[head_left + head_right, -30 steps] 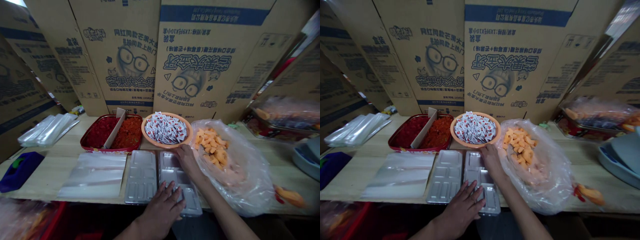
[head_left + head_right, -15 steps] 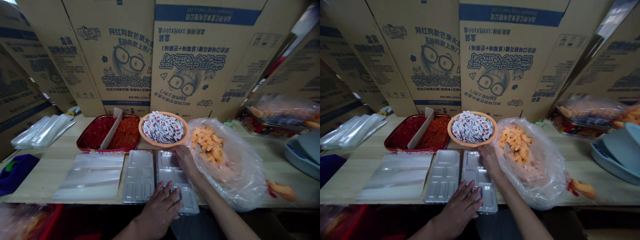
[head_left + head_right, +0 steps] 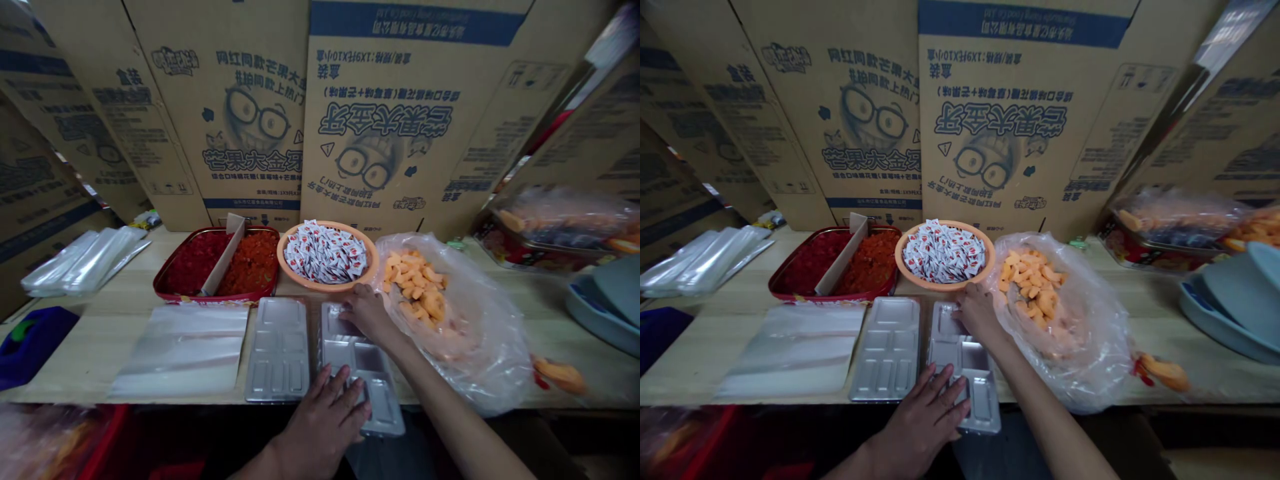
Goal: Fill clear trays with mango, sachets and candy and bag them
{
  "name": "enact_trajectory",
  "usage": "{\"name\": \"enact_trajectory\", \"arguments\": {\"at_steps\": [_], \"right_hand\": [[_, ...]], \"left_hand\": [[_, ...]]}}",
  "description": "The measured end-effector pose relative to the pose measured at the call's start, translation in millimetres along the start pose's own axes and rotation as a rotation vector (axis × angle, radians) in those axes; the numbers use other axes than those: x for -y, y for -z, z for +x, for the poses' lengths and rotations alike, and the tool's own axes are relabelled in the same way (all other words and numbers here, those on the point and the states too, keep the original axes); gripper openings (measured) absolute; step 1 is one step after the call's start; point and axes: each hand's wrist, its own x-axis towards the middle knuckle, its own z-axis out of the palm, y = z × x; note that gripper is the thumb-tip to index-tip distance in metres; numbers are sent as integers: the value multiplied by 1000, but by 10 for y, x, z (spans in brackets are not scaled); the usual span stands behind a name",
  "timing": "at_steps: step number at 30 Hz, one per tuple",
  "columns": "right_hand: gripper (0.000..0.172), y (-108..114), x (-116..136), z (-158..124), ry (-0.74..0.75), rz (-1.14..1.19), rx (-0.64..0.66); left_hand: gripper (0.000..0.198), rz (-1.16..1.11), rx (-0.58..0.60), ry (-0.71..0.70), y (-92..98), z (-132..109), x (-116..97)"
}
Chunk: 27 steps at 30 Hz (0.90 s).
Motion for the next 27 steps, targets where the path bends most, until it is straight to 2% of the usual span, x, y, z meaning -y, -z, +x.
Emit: {"name": "enact_trajectory", "arguments": {"at_steps": [4,8,17,27], "right_hand": [[12,-61,9,-53,-23,77,-37],[12,-81,-3,-105,81,203,-143],[18,-54,-11,-134,259,185,-355],[18,7,23,-105,289,78,-341]], "left_hand": [[45,33,-6,31,-16,13,-15],[44,41,-23,26,-26,14,-29],[45,59,-67,39,-43,11,-45],[44,20,-52,57,-52,18,-40]]}}
